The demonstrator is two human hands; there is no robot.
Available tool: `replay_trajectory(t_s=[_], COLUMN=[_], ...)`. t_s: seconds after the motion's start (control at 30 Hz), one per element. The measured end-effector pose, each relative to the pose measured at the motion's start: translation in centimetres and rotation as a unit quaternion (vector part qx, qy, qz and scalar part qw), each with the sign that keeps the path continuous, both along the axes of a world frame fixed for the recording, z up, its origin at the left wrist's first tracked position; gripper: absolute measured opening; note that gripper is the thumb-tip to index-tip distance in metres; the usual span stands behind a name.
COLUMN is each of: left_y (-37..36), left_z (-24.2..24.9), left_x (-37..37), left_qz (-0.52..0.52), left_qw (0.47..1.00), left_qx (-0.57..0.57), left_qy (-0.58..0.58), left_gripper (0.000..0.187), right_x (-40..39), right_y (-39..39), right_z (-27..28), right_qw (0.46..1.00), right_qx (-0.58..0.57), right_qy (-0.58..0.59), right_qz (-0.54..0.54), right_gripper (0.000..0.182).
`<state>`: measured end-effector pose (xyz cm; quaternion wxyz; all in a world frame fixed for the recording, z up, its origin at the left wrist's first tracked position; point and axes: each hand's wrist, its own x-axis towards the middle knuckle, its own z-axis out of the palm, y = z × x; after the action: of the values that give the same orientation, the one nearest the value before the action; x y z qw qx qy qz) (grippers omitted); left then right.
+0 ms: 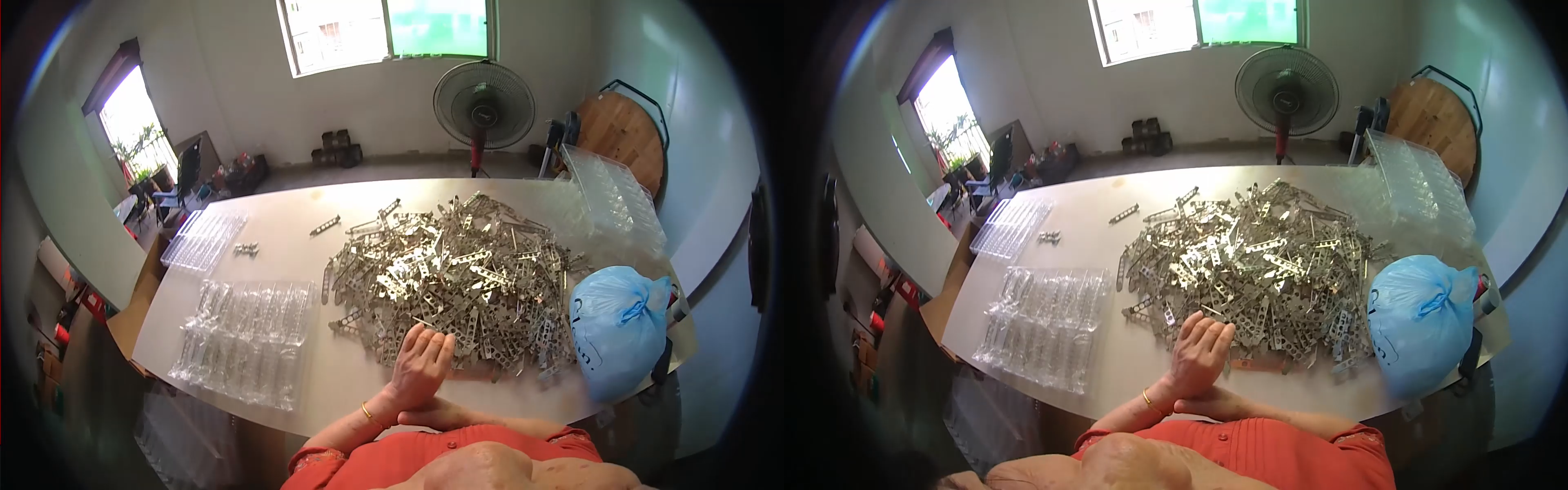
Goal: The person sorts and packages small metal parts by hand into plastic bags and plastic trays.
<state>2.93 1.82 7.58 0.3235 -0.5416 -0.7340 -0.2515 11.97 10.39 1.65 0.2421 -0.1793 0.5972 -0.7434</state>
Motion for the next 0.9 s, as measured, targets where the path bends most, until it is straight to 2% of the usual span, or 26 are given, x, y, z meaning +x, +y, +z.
replay_trajectory(t_s=[0.1,0.2,0.33,0.4,0.43,0.5,0.63,0.7,0.73,0.8,0.83,0.9], left_y=[0.4,0.8,0.9,0.9,0.8,0.8,0.6,0.3,0.2,0.0,0.0,-0.2], left_z=[0.1,0.6,0.7,0.4,0.1,-0.4,0.3,0.4,0.4,0.2,0.1,-0.1], left_x=[0.2,0.8,1.1,1.2,1.3,1.8,2.2,2.3,2.3,2.3,2.3,2.5], left_qz=[0.006,0.000,-0.001,-0.045,-0.046,-0.100,-0.115,-0.119,-0.120,-0.151,-0.152,-0.227], left_qw=[1.000,1.000,1.000,0.992,0.992,0.954,0.936,0.891,0.891,0.827,0.827,0.749], left_qx=[-0.007,-0.011,0.007,0.045,0.046,0.080,0.106,0.102,0.103,0.091,0.091,0.099], left_qy=[-0.001,-0.006,-0.020,-0.107,-0.106,-0.271,-0.317,-0.426,-0.425,-0.534,-0.533,-0.614], left_gripper=[0.033,0.031,0.031,0.025,0.025,0.015,0.009,0.011,0.011,0.015,0.015,0.017], right_x=[0.4,0.4,-0.7,-1.1,-1.3,-1.6,-2.4,-2.9,-3.2,-3.7,-3.9,-4.4], right_y=[-0.8,-1.3,-1.0,-0.9,-0.9,-0.8,-0.9,-0.8,-0.7,-0.6,-0.5,-0.4], right_z=[0.1,-1.5,-2.4,-2.6,-2.7,-3.0,-3.5,-3.6,-3.7,-3.8,-3.8,-4.0], right_qw=[0.998,0.999,0.998,0.997,0.997,0.996,0.993,0.992,0.991,0.989,0.988,0.986], right_qx=[0.051,0.043,0.055,0.063,0.068,0.076,0.091,0.100,0.104,0.113,0.117,0.125], right_qy=[0.034,0.011,0.030,0.039,0.044,0.053,0.071,0.082,0.087,0.096,0.100,0.109], right_qz=[0.012,0.017,0.006,0.004,0.003,0.000,-0.004,-0.006,-0.007,-0.008,-0.008,-0.009], right_gripper=[0.056,0.047,0.047,0.047,0.046,0.046,0.046,0.045,0.045,0.045,0.045,0.045])
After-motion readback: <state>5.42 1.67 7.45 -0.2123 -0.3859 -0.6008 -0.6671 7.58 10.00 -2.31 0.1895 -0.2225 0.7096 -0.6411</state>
